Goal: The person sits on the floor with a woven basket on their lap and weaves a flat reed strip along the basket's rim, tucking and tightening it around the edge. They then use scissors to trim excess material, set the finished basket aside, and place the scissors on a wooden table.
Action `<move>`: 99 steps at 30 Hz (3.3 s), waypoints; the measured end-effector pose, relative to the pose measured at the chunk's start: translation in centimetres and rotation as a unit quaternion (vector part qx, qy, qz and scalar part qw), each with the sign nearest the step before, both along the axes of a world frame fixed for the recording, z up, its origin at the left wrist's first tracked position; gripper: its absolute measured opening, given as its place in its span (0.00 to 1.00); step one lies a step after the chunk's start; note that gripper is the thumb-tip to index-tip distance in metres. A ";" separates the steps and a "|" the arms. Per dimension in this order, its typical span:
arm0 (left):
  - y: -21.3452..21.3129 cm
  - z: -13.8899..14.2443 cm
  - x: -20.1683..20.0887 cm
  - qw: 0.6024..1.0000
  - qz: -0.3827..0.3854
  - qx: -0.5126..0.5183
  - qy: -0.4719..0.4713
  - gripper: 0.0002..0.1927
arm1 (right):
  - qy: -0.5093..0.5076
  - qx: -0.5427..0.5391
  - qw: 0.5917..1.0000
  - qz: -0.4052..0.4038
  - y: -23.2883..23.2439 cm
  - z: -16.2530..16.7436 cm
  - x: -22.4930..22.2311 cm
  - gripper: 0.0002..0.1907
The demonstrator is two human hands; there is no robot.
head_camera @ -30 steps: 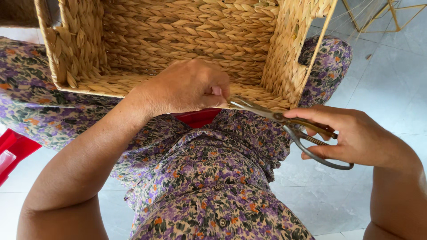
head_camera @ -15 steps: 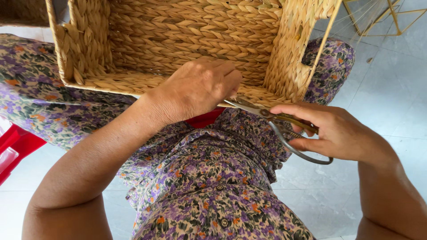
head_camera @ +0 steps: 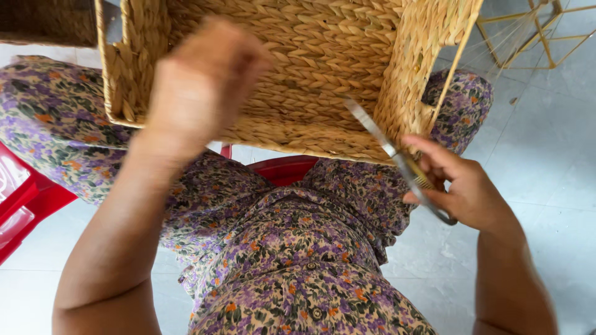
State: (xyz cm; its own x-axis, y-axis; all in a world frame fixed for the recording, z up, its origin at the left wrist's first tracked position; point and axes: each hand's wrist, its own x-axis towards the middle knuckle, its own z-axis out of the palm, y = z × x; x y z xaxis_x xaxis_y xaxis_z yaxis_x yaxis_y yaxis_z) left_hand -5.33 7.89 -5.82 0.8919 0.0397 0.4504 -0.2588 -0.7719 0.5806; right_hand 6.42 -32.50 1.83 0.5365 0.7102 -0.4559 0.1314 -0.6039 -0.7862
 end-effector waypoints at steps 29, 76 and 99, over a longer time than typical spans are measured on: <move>8.5 -1.1 -1.9 0.888 0.163 -0.429 0.036 0.12 | 0.011 0.455 0.814 -0.362 1.7 -11.6 4.2 0.33; 3.5 -6.9 -4.1 0.867 0.143 -0.459 -0.133 0.08 | -0.019 0.442 0.764 -0.470 2.1 -13.3 3.6 0.40; 4.2 -9.3 -4.6 0.867 0.177 -0.443 -0.145 0.11 | -0.029 0.468 0.763 -0.444 2.2 -14.1 3.9 0.36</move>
State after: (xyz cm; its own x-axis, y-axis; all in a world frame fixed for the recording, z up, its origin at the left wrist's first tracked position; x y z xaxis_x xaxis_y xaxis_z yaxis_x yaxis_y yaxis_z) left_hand -9.93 12.08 -15.13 0.6073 0.7329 0.3067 -0.3319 -0.1167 0.9361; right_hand 10.36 -30.27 -12.25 0.9960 0.0545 0.0704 0.0471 0.3486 -0.9361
